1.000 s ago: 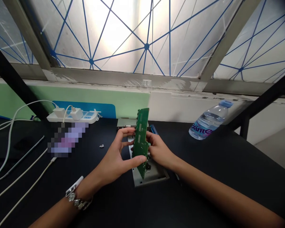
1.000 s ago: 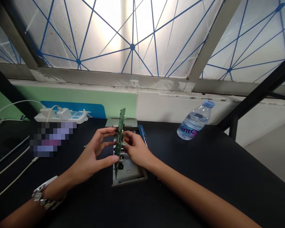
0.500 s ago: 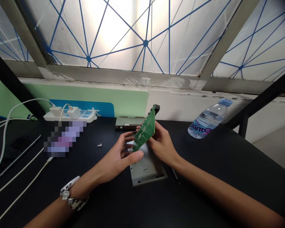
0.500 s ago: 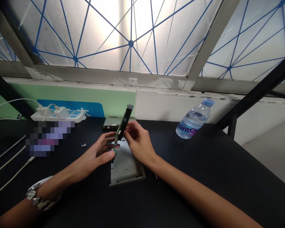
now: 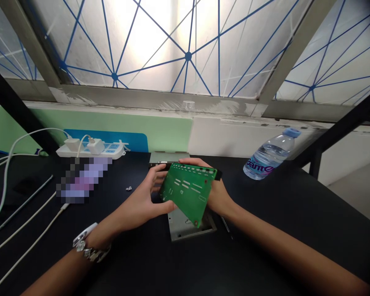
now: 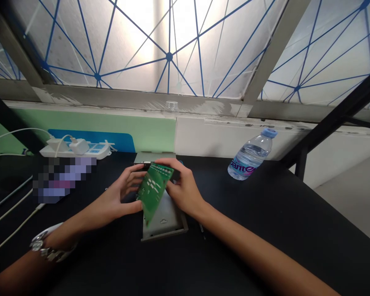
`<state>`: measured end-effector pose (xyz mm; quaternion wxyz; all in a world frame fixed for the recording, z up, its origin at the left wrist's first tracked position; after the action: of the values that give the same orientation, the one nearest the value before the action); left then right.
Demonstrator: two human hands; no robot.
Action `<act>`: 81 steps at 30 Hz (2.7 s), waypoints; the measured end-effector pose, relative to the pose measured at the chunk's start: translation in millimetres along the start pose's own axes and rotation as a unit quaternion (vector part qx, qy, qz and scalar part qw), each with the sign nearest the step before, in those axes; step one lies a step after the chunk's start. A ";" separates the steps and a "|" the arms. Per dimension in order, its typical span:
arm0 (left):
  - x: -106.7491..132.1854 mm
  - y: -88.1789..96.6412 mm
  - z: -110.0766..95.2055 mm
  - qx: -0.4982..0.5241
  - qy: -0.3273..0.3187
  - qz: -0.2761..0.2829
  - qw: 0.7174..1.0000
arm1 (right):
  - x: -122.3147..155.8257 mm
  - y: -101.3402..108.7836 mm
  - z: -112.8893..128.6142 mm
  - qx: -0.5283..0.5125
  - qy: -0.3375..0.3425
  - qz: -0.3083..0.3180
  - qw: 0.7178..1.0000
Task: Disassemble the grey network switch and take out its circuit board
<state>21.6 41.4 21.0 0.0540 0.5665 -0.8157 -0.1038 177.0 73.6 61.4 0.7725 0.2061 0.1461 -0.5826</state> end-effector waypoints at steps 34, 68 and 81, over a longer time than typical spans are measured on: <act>-9.1 40.6 -3.5 0.082 0.031 -0.040 0.995 | 11.2 1.0 -53.3 -0.119 -0.235 0.097 0.960; -6.9 3.5 16.2 0.183 0.107 0.013 0.977 | 45.7 17.3 -19.7 -0.132 -0.165 0.016 0.977; -8.0 4.7 21.2 0.112 0.120 -0.005 0.986 | 52.9 4.3 -14.1 -0.181 -0.166 0.062 0.967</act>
<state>15.8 52.8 1.7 0.0873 0.5813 -0.8070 0.0564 196.0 37.1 25.1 0.8451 -0.0286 0.1057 -0.5233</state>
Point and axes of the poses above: each hand's wrist, its own x-axis away from the middle knuckle, its own y-axis out of the back of the hand, z = x × y, the point moved 10 cm from there along -x, towards the middle knuckle, and after that the axes turned 3 degrees about y, right-handed, at the moved point
